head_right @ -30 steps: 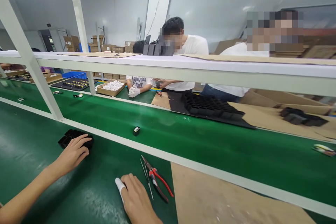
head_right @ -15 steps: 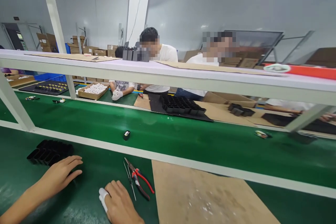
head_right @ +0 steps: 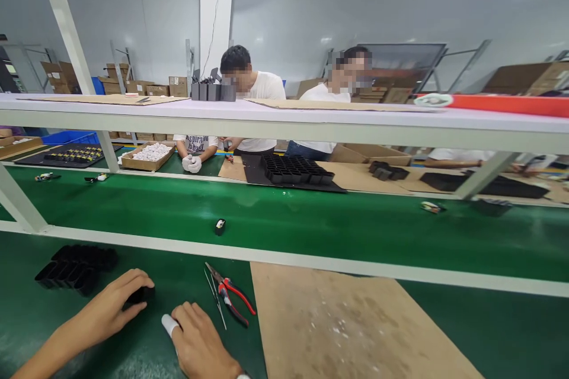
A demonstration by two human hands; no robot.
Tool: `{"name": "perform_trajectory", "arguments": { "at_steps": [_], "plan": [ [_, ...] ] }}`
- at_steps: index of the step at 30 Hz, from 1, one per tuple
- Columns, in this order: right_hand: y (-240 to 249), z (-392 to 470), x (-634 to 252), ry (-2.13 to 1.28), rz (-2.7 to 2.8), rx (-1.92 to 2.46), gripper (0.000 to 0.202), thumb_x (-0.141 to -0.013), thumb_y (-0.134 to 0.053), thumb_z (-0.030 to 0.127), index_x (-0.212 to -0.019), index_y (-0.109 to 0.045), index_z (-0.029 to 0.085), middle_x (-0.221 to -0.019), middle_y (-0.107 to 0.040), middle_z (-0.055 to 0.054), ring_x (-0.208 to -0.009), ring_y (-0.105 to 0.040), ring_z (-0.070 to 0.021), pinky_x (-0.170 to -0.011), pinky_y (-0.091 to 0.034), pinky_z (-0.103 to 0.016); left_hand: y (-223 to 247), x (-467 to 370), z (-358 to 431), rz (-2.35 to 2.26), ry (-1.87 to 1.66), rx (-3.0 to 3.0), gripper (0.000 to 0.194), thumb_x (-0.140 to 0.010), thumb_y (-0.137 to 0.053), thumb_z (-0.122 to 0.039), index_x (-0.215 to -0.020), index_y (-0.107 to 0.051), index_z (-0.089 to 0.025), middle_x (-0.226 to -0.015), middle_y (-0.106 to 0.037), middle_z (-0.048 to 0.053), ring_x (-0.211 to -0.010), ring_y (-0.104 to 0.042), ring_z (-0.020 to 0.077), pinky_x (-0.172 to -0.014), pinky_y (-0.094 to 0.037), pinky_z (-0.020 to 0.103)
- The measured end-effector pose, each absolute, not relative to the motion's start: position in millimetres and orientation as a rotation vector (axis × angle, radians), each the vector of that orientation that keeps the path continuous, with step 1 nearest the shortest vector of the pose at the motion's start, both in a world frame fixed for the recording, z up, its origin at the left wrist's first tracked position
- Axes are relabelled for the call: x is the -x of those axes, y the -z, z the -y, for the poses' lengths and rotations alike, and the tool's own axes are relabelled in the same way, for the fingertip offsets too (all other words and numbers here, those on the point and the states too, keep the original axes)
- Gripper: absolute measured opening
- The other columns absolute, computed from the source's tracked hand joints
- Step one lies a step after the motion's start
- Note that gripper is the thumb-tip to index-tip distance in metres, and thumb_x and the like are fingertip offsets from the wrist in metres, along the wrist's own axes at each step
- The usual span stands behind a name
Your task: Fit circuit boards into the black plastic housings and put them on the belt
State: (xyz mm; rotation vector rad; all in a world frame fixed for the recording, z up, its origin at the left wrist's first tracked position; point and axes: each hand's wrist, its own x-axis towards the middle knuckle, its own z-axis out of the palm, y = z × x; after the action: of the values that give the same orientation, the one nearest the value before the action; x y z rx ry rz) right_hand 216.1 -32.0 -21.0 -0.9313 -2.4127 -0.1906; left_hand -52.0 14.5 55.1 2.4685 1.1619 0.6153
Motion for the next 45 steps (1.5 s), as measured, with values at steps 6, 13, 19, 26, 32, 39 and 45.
{"name": "perform_trajectory", "arguments": {
  "at_steps": [6,13,19,26,32,39,45],
  "plan": [
    [20.9,35.7,-217.1,0.097,2.439,0.938,0.035,-0.095,-0.056,0.005,-0.126,-0.061,0.018,-0.115,-0.067,-0.008,-0.101,-0.060,-0.0220,-0.097,-0.055,-0.037,-33.8,30.7,-28.9,-1.119,-0.724,-2.414,0.047,-0.097,-0.056,-0.014,-0.140,-0.056,-0.032,-0.123,-0.069,0.008,-0.113,-0.067,0.0254,-0.100,-0.059,0.041],
    [12.5,42.7,-216.5,0.000,2.480,0.971,0.041,-0.093,-0.055,0.000,-0.129,-0.060,0.020,-0.117,-0.067,-0.006,-0.107,-0.061,-0.0220,-0.106,-0.052,-0.039,-11.8,25.8,-32.5,-1.193,-0.876,-2.328,0.048,-0.097,-0.062,-0.022,-0.144,-0.054,-0.028,-0.114,-0.069,0.007,-0.104,-0.069,0.0238,-0.095,-0.061,0.041],
    [10.3,40.7,-214.0,0.012,2.459,0.901,0.032,-0.100,-0.048,0.004,-0.125,-0.062,0.018,-0.112,-0.067,-0.008,-0.098,-0.060,-0.0219,-0.096,-0.054,-0.040,1.2,27.2,-28.7,-1.160,-0.937,-2.332,0.046,-0.101,-0.061,-0.024,-0.146,-0.052,-0.029,-0.116,-0.069,0.008,-0.107,-0.067,0.0245,-0.094,-0.060,0.041],
    [6.5,40.6,-213.3,0.008,2.439,0.841,0.036,-0.100,-0.040,0.003,-0.127,-0.062,0.014,-0.111,-0.067,-0.010,-0.094,-0.057,-0.0234,-0.088,-0.053,-0.041,2.4,27.8,-26.4,-1.054,-0.959,-2.428,0.049,-0.106,-0.056,-0.021,-0.152,-0.043,-0.030,-0.126,-0.067,0.010,-0.115,-0.063,0.0267,-0.100,-0.058,0.045],
    [4.3,44.3,-212.8,-0.003,2.462,0.848,0.033,-0.097,-0.043,0.001,-0.113,-0.067,0.016,-0.110,-0.068,-0.010,-0.096,-0.058,-0.0238,-0.089,-0.052,-0.041,2.7,28.5,-24.6,-1.067,-0.924,-2.456,0.053,-0.106,-0.053,-0.016,-0.156,-0.039,-0.029,-0.132,-0.065,0.011,-0.118,-0.062,0.0266,-0.104,-0.056,0.046],
    [25.4,43.3,-211.4,-0.115,2.441,0.848,0.034,-0.097,-0.048,0.007,-0.124,-0.065,0.018,-0.121,-0.070,-0.011,-0.109,-0.063,-0.0252,-0.096,-0.057,-0.040,8.4,26.1,-24.1,-1.269,-0.868,-2.384,0.059,-0.103,-0.059,-0.026,-0.158,-0.039,-0.031,-0.140,-0.061,0.012,-0.125,-0.065,0.0282,-0.107,-0.058,0.041],
    [73.9,36.7,-205.6,-0.366,2.198,1.069,0.039,-0.096,-0.051,0.009,-0.128,-0.063,0.028,-0.119,-0.075,-0.003,-0.102,-0.072,-0.0161,-0.097,-0.058,-0.024,10.0,27.2,-25.1,-1.295,-0.896,-2.295,0.061,-0.098,-0.069,-0.039,-0.154,-0.045,-0.034,-0.138,-0.063,0.010,-0.118,-0.069,0.0266,-0.101,-0.061,0.036]
  ]
}}
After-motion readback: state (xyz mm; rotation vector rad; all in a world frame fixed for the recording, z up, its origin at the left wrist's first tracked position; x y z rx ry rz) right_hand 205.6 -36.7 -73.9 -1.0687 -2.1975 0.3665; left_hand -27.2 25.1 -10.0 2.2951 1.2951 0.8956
